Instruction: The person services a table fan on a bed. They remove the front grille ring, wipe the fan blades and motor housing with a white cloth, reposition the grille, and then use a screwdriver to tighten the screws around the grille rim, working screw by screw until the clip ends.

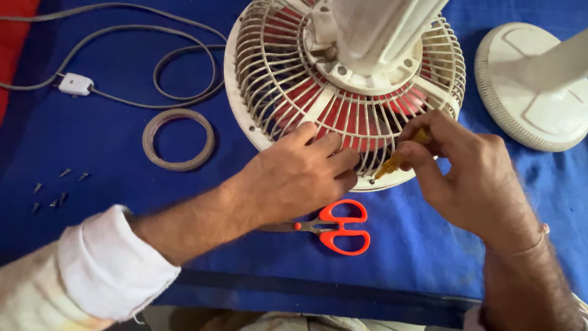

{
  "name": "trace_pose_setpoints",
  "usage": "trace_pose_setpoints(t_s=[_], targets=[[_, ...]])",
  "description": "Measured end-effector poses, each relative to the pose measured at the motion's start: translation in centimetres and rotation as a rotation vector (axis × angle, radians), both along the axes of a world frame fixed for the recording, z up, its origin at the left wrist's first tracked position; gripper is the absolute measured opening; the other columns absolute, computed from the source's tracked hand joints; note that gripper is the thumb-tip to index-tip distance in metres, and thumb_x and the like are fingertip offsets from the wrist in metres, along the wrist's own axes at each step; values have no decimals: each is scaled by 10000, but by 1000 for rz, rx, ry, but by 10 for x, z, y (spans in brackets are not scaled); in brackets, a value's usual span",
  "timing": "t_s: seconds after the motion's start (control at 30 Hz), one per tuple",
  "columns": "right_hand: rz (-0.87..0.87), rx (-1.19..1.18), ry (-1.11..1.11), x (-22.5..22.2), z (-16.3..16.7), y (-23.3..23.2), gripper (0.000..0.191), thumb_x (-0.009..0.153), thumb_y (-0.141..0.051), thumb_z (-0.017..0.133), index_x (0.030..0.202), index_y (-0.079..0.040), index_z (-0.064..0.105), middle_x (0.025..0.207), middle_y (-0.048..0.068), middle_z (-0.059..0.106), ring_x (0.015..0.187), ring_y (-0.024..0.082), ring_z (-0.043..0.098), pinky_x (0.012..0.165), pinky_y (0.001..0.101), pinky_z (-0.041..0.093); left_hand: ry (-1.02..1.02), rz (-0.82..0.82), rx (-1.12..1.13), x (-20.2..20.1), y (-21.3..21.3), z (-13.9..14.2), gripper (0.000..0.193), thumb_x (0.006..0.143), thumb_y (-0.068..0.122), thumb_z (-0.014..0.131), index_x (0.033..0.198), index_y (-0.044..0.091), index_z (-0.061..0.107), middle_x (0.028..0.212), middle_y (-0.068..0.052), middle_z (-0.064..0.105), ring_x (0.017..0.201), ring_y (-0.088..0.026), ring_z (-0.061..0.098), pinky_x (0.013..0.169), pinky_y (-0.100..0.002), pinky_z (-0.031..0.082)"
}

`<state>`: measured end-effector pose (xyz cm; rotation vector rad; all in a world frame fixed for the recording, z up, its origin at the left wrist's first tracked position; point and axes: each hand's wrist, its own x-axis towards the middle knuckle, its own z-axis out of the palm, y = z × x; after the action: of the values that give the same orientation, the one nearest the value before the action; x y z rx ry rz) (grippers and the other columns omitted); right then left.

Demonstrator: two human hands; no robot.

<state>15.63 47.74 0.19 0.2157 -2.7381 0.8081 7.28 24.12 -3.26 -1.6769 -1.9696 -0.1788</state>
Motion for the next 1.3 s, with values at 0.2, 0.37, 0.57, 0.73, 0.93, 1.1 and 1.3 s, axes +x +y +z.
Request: trace_pose_setpoints(t_s=[0.2,0.37,0.57,0.73,0.93,1.1,1.3], targets=[[47,58,-80,5,14,-8,134,937,-61,678,1053,-12,633,791,85,747,691,233,749,596,344,553,125,-66,-96,-14,-6,8,116,889,270,659,850,184,727,867,40,641,896,-172,635,838,-376,491],[185,-4,-56,10,14,-18,158,906,-80,684,1047,-28,636,863,89,750,753,206,778,622,322,583,205,-140,-222,-23,-4,30,139,808,301,657,861,201,738,719,10,674,723,-184,649,906,-401,451],[93,8,-59,11,9,-15,134,930,-76,672,1053,-25,657,833,98,747,722,209,760,619,332,567,326,-171,-730,-14,22,47,267,875,217,659,617,200,723,577,-6,672,612,-171,663,981,-430,391],[68,-52,-83,4,9,-5,141,965,-65,638,1091,-2,644,825,104,739,750,193,778,632,322,578,512,-263,-615,-13,33,51,235,827,310,637,635,221,738,639,37,696,778,-197,686,1070,-508,330],[162,-111,-69,-10,11,4,99,1006,-45,589,1067,16,636,867,90,763,814,177,795,690,301,611,606,-378,-567,-31,35,59,144,802,295,663,700,243,750,852,65,726,1022,-195,655,1124,-536,254],[157,-62,-86,-21,22,11,126,1017,-54,565,1071,16,655,847,90,767,776,173,771,688,311,597,573,-378,-574,-40,35,81,313,541,479,768,728,228,757,902,30,716,1094,-210,619,1142,-521,252],[105,24,-147,-28,42,16,159,1038,-112,557,1066,7,658,792,83,767,731,162,774,645,315,593,570,-244,-714,-39,31,105,342,660,507,827,789,195,769,922,37,702,1106,-205,614,1155,-481,274]])
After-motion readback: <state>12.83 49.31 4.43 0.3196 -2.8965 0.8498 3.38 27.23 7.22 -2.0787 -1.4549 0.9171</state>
